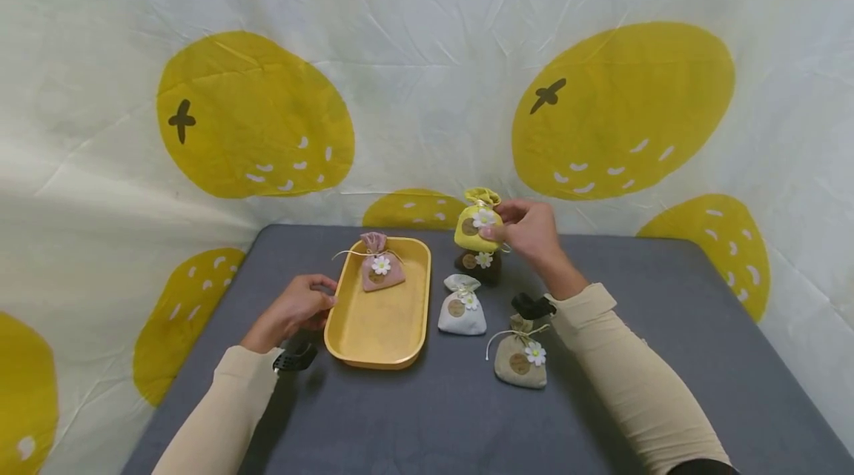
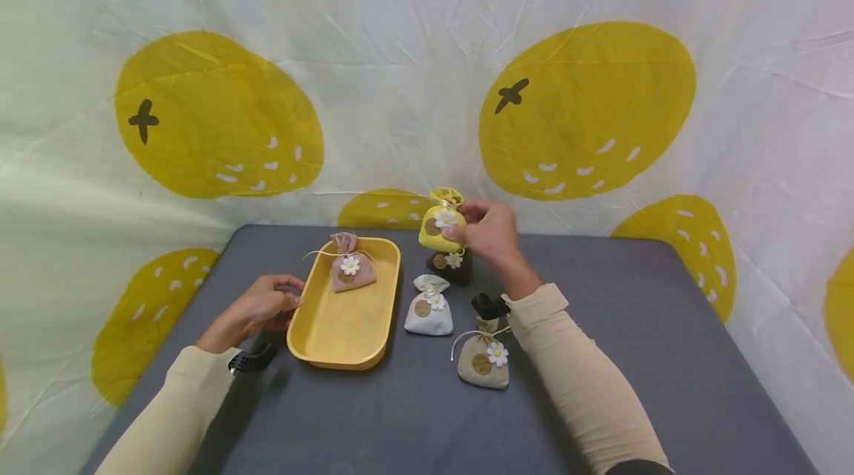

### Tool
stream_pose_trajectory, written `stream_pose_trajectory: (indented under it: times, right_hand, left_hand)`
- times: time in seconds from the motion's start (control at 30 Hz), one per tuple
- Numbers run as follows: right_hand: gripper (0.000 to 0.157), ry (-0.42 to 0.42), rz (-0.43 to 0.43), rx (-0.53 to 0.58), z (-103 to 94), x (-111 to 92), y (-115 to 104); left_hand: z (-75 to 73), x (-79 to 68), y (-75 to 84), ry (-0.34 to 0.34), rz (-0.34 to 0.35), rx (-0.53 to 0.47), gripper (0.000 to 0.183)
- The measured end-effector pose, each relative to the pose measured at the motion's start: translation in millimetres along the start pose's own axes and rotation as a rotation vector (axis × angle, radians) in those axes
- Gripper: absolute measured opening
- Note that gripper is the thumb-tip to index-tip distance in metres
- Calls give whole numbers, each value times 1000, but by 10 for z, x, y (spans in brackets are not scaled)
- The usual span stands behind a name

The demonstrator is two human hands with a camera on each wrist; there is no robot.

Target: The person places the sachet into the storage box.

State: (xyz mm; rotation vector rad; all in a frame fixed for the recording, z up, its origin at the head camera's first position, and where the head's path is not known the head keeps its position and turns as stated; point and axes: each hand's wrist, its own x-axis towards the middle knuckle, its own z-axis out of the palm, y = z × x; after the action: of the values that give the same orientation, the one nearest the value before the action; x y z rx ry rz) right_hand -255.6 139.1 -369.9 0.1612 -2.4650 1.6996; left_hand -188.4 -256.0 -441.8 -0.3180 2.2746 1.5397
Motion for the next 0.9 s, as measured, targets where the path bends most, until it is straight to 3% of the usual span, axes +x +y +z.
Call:
stream_pose_trajectory:
  times: [0.47, 0.9]
  right_hand:
    - [38, 32, -103, 24, 630, -20, -279]
    - [38, 101, -148, -9, 1066, -60, -214]
  left_hand:
    - [7, 9, 3, -3, -7, -8, 36]
    - [5, 14, -15, 8, -13, 4, 36]
